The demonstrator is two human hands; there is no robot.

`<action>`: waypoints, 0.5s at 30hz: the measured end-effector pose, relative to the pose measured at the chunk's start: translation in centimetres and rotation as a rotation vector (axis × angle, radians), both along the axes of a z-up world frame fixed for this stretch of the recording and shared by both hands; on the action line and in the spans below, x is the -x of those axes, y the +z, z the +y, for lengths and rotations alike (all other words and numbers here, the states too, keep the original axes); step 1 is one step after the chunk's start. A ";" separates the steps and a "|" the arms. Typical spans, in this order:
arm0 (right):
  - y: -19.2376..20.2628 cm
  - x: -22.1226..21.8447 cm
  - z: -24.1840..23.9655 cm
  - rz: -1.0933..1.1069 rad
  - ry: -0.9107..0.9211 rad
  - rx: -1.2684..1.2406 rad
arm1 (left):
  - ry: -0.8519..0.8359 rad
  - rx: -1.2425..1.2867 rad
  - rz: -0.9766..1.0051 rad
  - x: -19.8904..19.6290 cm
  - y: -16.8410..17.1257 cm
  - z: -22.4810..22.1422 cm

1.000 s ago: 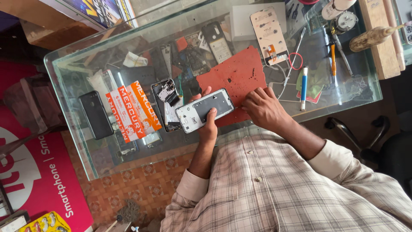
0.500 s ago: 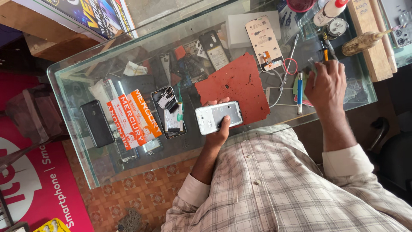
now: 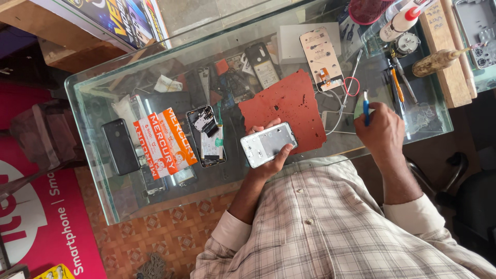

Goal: The person uses a small metal tool to scrape and clean the edges and surface of a disassembled smartphone back panel. The person repeatedly scrapes along the perimeter and center of the panel, occasionally rotating the device to access different areas.

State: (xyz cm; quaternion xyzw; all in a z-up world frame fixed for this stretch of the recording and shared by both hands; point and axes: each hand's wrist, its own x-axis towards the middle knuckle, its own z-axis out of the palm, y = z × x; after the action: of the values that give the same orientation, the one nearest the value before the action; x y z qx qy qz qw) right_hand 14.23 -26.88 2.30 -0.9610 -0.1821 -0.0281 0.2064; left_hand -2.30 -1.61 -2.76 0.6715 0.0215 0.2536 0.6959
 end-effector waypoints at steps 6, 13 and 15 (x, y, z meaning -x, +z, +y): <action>2.9 1.3 1.8 0.104 0.222 -0.468 | 0.068 -0.184 -0.032 0.1 -1.7 -0.2; 4.8 4.6 6.0 0.256 0.425 -0.394 | 0.011 -0.210 -0.068 0.0 -2.4 0.1; 4.9 4.8 6.7 0.251 0.447 -0.368 | -0.083 -0.013 -0.137 -0.1 -1.8 0.3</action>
State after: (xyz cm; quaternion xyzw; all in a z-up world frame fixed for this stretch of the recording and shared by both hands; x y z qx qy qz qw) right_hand 9.40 -20.22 7.20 -0.8395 -0.3540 0.1043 0.3988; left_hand -2.16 -1.36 -4.60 0.6574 -0.0560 0.2701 0.7013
